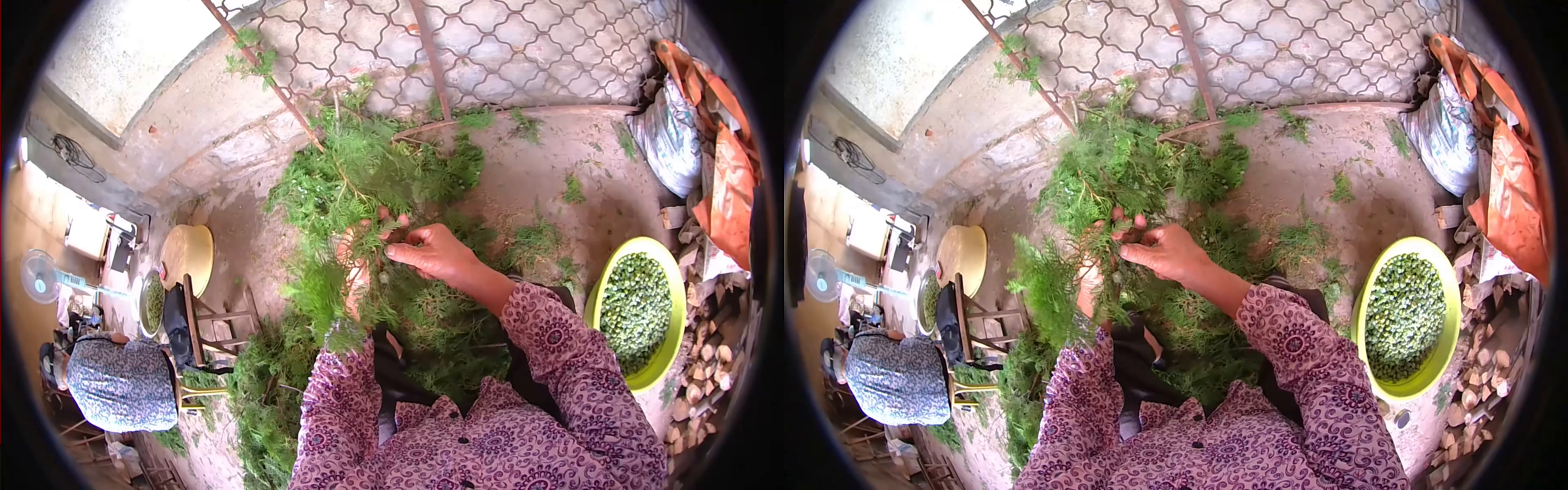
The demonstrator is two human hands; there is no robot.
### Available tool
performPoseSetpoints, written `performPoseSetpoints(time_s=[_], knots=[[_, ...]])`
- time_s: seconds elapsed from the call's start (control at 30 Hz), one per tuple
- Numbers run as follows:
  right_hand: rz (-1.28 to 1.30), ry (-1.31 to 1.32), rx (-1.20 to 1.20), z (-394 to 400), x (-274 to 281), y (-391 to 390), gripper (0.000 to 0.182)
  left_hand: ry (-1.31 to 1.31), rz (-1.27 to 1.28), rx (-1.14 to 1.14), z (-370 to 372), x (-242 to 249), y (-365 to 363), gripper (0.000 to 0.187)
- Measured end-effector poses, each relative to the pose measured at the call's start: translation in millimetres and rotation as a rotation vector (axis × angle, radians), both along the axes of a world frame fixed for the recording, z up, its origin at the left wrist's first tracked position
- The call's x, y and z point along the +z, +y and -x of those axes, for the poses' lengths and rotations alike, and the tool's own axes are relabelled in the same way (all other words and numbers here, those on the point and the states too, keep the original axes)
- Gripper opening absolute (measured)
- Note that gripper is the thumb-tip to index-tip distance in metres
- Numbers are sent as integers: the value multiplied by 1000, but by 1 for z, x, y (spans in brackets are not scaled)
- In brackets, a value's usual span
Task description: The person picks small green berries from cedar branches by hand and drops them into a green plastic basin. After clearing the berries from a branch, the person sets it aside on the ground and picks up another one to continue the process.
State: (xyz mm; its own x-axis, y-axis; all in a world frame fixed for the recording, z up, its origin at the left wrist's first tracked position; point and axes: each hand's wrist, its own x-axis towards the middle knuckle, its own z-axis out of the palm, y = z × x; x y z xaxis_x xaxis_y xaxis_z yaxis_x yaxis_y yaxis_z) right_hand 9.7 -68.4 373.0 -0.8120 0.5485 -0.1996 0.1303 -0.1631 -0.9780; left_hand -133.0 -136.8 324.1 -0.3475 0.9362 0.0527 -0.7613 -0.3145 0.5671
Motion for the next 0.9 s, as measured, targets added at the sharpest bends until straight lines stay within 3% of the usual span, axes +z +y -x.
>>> performPoseSetpoints(time_s=[0.1,0.17,0.23,0.53,0.57,0.6,0.63,0.7,0.73,0.77,0.83,0.9], knots=[[51,13,4,3,-3,-1,31,-158,31,-83,0,18,-4,21],[89,40,-5,3,-2,-1,28,-23,38,47,-10,19,-4,22],[-308,72,-138,0,1,2,23,189,64,222,-9,17,-6,24],[-380,41,-218,-9,6,13,28,563,331,-222,75,-41,-11,24],[-380,41,-219,-10,7,14,28,575,311,-306,84,-55,-15,24],[-358,79,-231,-10,8,14,26,768,-75,-26,54,-44,-26,27],[-337,117,-243,-11,9,14,25,768,-75,-28,41,-6,-25,27],[-308,149,-237,-11,3,17,24,857,888,-320,22,60,-14,30],[-280,180,-229,-11,0,18,23,1065,423,-240,30,32,-26,32],[-279,179,-231,-11,-1,19,23,1065,423,-242,45,8,-18,32],[-257,208,-185,-13,-2,21,23,1008,1216,-654,30,53,14,31],[-255,214,-173,-14,-1,21,23,964,865,-441,15,66,-8,33]])
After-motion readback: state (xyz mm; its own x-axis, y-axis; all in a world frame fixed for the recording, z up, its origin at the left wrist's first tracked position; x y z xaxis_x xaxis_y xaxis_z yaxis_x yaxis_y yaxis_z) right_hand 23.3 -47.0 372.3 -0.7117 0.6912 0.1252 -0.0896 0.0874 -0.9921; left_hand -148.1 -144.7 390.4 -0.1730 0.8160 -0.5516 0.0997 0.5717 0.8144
